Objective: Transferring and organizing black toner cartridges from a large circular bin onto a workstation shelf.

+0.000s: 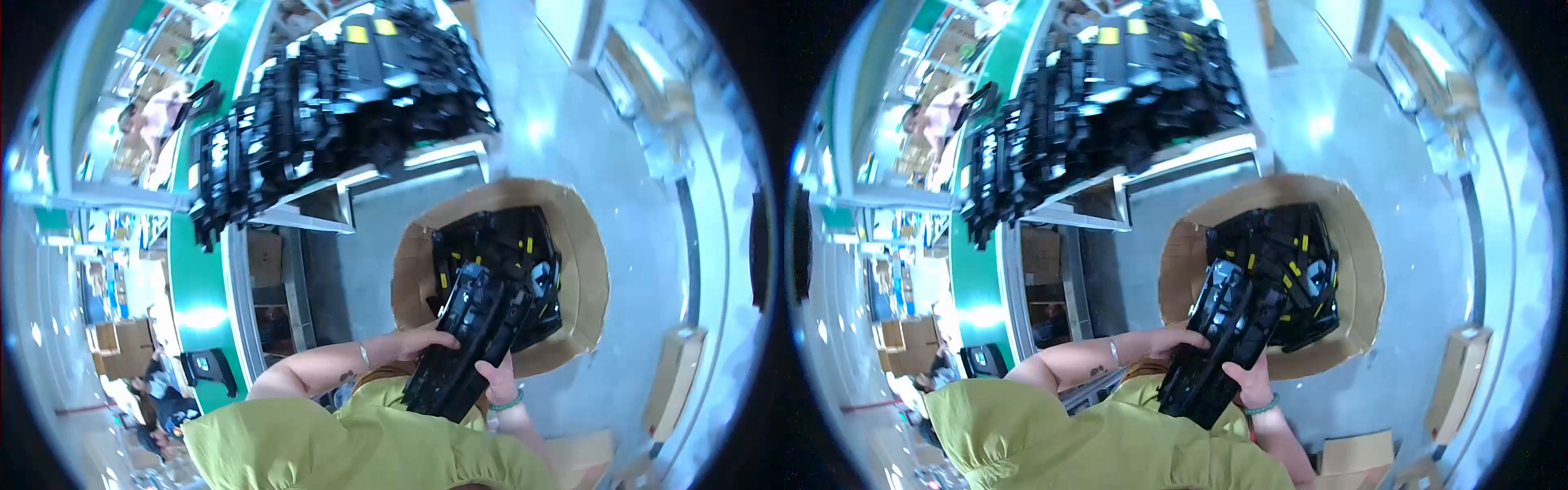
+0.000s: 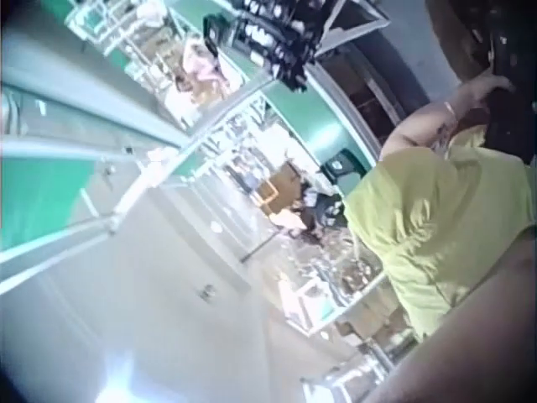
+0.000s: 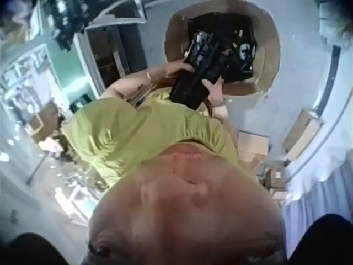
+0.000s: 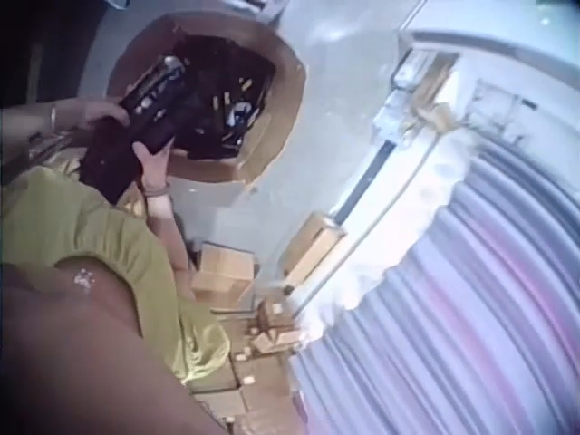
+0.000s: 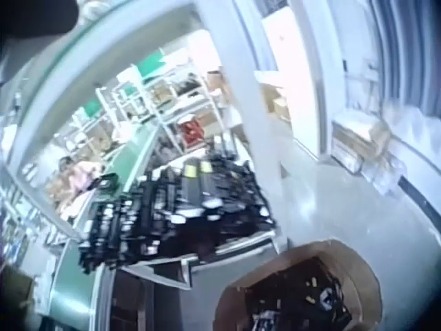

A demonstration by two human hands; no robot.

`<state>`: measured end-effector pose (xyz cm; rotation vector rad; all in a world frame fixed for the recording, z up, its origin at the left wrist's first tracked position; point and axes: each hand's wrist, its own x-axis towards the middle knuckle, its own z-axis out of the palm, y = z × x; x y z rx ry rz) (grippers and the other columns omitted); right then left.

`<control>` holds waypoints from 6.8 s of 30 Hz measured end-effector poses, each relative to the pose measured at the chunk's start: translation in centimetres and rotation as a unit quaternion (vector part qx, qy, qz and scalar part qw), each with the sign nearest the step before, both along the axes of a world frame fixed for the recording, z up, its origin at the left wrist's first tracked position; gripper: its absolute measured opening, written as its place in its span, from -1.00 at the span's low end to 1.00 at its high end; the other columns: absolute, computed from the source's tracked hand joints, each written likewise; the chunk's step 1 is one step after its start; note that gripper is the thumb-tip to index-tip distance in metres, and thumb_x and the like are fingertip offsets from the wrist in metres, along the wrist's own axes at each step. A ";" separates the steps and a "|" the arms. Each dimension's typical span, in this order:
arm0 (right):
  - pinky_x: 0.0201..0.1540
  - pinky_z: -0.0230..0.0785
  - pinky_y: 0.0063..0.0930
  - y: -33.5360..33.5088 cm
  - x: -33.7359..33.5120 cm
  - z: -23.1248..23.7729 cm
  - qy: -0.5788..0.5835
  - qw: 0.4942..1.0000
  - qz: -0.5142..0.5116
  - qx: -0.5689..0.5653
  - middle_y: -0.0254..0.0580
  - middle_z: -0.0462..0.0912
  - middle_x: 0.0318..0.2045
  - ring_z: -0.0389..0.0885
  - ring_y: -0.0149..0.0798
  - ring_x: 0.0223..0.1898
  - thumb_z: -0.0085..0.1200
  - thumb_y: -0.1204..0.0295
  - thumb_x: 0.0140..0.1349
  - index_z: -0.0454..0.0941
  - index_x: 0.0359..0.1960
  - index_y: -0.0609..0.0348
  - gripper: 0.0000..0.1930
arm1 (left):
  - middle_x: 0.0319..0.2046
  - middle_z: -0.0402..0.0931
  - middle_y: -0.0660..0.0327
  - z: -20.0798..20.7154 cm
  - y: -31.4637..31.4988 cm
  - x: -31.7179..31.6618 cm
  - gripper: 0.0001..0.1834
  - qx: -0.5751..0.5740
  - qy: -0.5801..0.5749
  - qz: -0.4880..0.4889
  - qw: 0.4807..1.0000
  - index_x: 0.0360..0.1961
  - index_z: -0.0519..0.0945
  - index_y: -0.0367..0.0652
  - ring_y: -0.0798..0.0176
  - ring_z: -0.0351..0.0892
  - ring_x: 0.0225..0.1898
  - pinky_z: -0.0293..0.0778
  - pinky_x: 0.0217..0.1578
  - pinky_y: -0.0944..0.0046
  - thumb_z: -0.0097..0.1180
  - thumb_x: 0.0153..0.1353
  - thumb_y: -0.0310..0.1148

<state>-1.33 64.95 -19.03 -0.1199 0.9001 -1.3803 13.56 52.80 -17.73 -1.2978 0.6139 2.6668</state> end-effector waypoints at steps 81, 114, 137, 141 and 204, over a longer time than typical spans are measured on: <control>-0.19 0.36 -0.09 4.3 8.4 -53.9 0.425 0.756 0.386 0.315 0.13 0.53 -0.40 0.49 0.12 -0.28 -0.01 0.36 0.03 0.35 -0.06 0.09 -0.63 | -0.03 0.35 -0.11 -54.4 12.1 -1.1 -0.24 -0.143 -0.536 0.333 0.763 0.03 0.19 -0.45 0.04 0.40 -0.11 0.38 -0.05 0.14 0.27 -0.04 -0.17; 0.06 0.23 -0.31 -0.6 -14.2 -45.1 0.659 0.701 0.175 0.210 -0.01 0.39 -0.07 0.33 0.04 0.02 -0.07 0.64 -0.12 0.46 -0.16 0.14 -0.61 | -0.17 0.47 0.21 -48.7 7.2 -17.6 -0.60 0.097 -0.102 0.335 0.932 -0.10 0.47 -0.18 0.26 0.43 -0.11 0.32 -0.03 0.24 0.16 -0.05 -0.55; -0.11 0.37 -0.29 -4.2 -13.5 -46.0 0.453 0.762 0.408 0.219 0.11 0.56 -0.27 0.53 0.08 -0.20 0.22 0.09 -0.37 0.28 0.04 0.26 -0.15 | -0.16 0.47 0.20 -48.5 4.9 -14.4 -0.60 0.065 -0.167 0.260 0.949 -0.10 0.46 -0.19 0.23 0.45 -0.13 0.35 -0.05 0.24 0.16 -0.02 -0.37; -0.07 0.35 -0.37 -5.7 -14.3 -43.9 0.413 0.883 0.191 0.112 0.03 0.58 -0.28 0.56 -0.09 -0.21 0.28 0.24 -0.24 0.31 0.03 0.30 -0.27 | -0.15 0.47 0.21 -45.0 1.6 -16.6 -0.63 -0.073 -0.142 0.273 0.949 -0.11 0.46 -0.19 0.25 0.43 -0.11 0.31 -0.01 0.23 0.13 -0.01 -0.41; 0.08 0.21 -0.41 0.8 -11.6 -50.8 0.013 0.961 -0.102 0.255 -0.19 0.53 -0.09 0.45 -0.28 -0.05 0.29 0.35 -0.11 0.40 0.00 0.23 -0.43 | -0.08 0.43 0.11 -55.4 -3.8 -16.1 -0.06 -0.159 -0.031 -0.232 0.959 0.15 0.17 -0.19 0.17 0.40 -0.03 0.25 0.05 0.25 0.40 -0.26 -0.20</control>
